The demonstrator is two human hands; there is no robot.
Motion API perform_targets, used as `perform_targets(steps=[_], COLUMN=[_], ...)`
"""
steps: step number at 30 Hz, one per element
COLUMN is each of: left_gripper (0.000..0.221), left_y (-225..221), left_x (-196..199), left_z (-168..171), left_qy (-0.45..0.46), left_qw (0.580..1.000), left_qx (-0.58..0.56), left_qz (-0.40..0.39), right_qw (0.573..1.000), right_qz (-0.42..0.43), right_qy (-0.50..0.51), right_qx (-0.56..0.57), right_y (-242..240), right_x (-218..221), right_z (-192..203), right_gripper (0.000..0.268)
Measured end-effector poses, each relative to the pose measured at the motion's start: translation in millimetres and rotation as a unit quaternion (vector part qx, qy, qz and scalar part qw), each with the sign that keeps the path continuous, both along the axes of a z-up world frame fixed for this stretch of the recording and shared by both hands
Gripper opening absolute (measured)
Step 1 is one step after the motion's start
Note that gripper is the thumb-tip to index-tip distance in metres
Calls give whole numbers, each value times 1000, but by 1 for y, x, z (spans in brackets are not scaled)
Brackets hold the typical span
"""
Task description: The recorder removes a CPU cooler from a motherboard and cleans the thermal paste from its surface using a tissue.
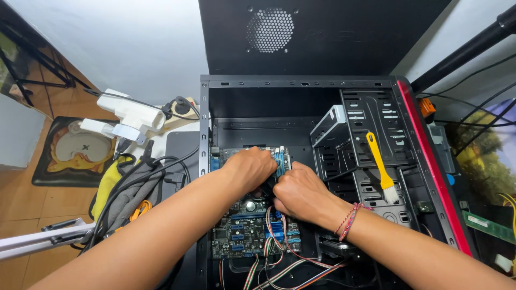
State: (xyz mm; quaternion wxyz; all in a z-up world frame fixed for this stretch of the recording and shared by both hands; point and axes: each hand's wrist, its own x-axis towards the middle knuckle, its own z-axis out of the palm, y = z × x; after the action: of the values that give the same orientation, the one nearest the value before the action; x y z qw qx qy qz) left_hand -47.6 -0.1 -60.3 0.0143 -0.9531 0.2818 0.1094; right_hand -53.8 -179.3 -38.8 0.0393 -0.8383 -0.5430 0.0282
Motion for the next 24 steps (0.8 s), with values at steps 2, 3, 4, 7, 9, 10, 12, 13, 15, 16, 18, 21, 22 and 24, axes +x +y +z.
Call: perform_targets(steps=[2,3,4,7,9,10,12,13,15,16,18,21,22,24], left_gripper=[47,44,44,45,48,48,47,47,46,46,49,50,50,52], left_y=[0,0,1,1,1,1,0,0,1,1,0,0,0,0], left_x=[1,1,0,0,-1,-1,-1,-1,0,0,-1,-2,-2,-1], left_z=[0,1,1,2,4,4,5,4,3,4,5,6,7,10], left_qy=[10,20,21,14,-8,-8,3,3,15,15,2,-1,-1,22], left_qw=[1000,1000,1000,1000,1000,1000,1000,1000,1000,1000,1000,1000,1000,999], left_qx=[0,-1,0,-1,-28,-27,-9,-9,-11,-11,-4,-13,-13,-2], left_qz=[9,18,19,11,10,10,16,17,24,24,16,24,24,29], right_qw=[1000,1000,1000,1000,1000,1000,1000,1000,1000,1000,1000,999,999,999], right_qz=[2,3,4,3,4,4,17,18,18,19,23,25,24,25], right_qy=[6,12,13,11,9,9,8,8,1,1,-13,-20,-20,-23], right_qx=[6,12,12,3,7,7,14,14,-3,-3,-1,5,5,-5], right_y=[1,1,2,1,1,1,1,1,2,2,1,1,1,0], right_x=[0,0,-1,0,1,1,1,1,1,1,1,2,2,2], right_z=[3,4,4,4,4,5,7,8,9,8,5,3,3,3], right_gripper=[28,29,29,30,29,29,26,26,28,28,29,29,29,29])
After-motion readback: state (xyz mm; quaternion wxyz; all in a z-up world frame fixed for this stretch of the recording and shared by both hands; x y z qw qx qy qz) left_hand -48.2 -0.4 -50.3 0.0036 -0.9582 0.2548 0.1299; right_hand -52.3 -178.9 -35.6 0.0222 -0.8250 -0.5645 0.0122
